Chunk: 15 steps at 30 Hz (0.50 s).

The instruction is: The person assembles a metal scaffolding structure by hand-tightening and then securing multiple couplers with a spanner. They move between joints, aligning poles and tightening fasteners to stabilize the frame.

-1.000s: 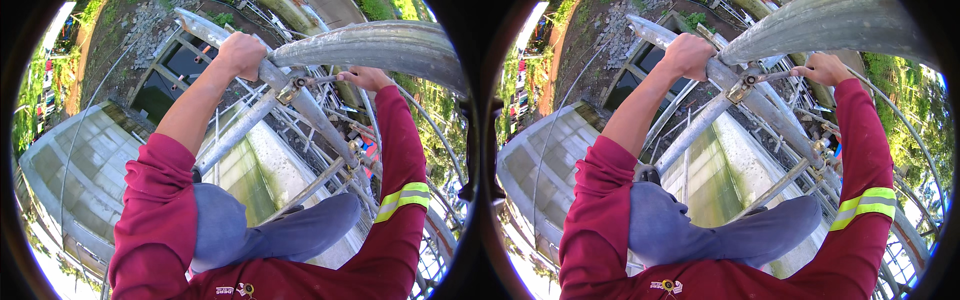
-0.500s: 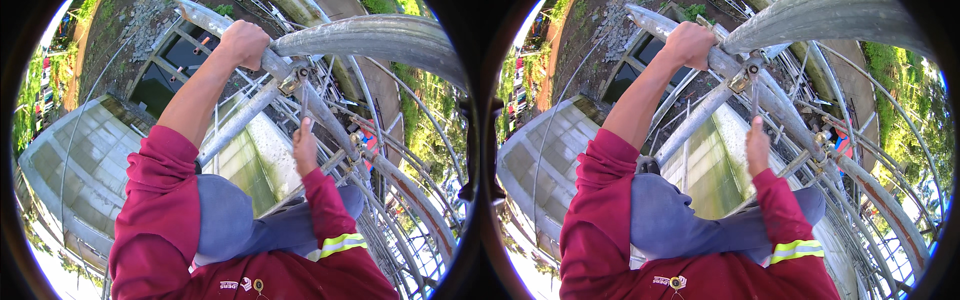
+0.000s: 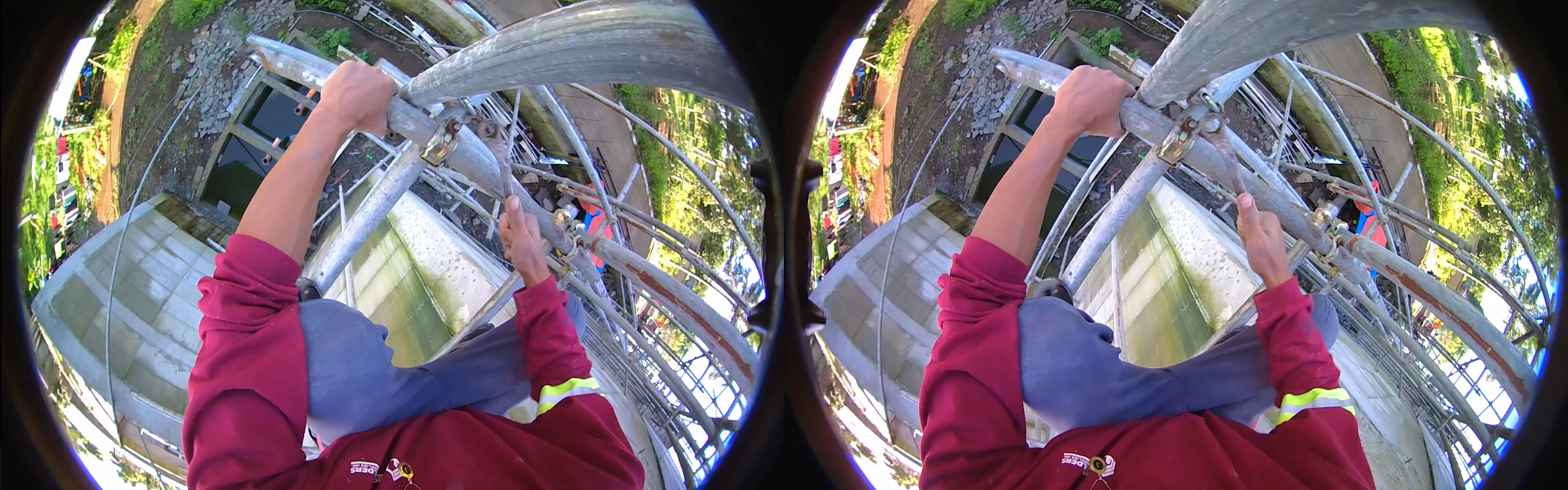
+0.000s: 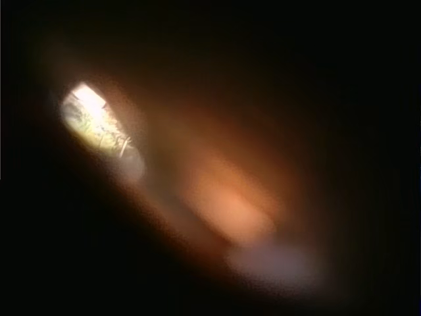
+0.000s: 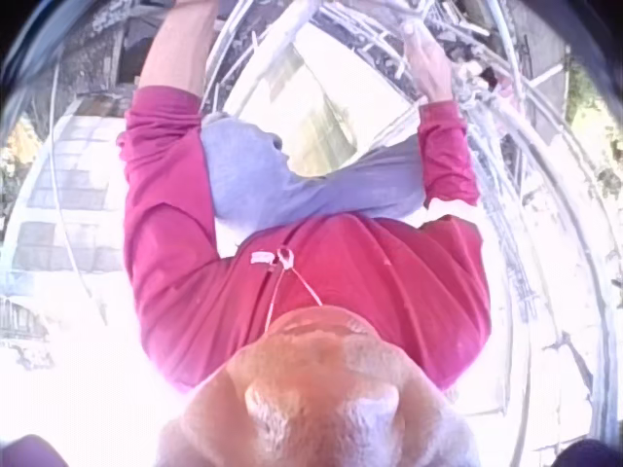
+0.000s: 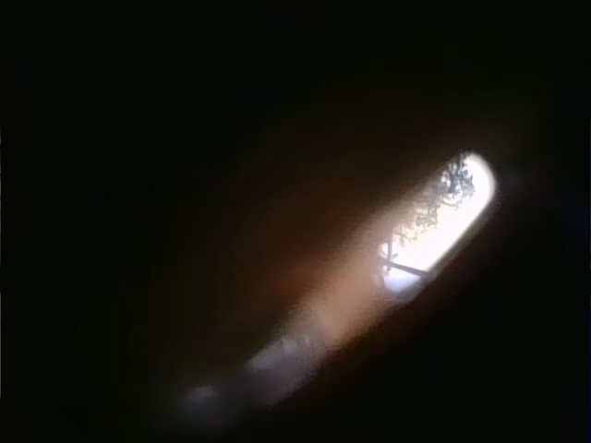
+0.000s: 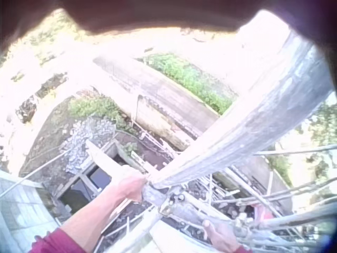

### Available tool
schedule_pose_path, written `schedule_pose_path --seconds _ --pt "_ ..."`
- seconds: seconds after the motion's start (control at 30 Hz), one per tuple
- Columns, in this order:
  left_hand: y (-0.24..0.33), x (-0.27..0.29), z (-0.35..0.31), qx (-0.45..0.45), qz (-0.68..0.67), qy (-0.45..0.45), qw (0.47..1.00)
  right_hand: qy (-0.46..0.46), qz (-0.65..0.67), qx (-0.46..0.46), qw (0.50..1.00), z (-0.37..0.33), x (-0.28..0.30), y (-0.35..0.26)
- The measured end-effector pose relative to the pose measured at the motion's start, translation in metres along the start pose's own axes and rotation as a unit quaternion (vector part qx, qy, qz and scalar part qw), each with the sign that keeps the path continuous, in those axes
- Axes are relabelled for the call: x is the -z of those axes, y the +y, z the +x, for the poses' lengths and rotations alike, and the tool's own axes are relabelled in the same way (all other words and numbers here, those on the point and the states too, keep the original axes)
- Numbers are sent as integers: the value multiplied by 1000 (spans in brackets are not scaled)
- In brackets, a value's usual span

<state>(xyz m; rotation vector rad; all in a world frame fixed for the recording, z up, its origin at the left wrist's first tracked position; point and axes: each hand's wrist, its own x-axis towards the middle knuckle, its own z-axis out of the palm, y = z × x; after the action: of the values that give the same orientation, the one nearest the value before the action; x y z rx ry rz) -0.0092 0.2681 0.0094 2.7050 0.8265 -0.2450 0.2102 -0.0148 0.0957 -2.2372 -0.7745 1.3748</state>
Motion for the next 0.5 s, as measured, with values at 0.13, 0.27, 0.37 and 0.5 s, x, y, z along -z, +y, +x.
schedule_pose_path --seconds 0.13,0.27,0.37,0.5 --pt "1 1 2 -6 -1 9 1000 -7 -501 50 864 69 69 -42" --pt "-3 2 1 8 7 -12 1000 -140 -593 115 785 141 112 -108" --pt "4 6 3 6 2 -17 1000 -135 -688 166 693 190 117 -151" --pt "4 2 4 -16 -6 10 1000 -84 -679 285 671 248 111 -138"
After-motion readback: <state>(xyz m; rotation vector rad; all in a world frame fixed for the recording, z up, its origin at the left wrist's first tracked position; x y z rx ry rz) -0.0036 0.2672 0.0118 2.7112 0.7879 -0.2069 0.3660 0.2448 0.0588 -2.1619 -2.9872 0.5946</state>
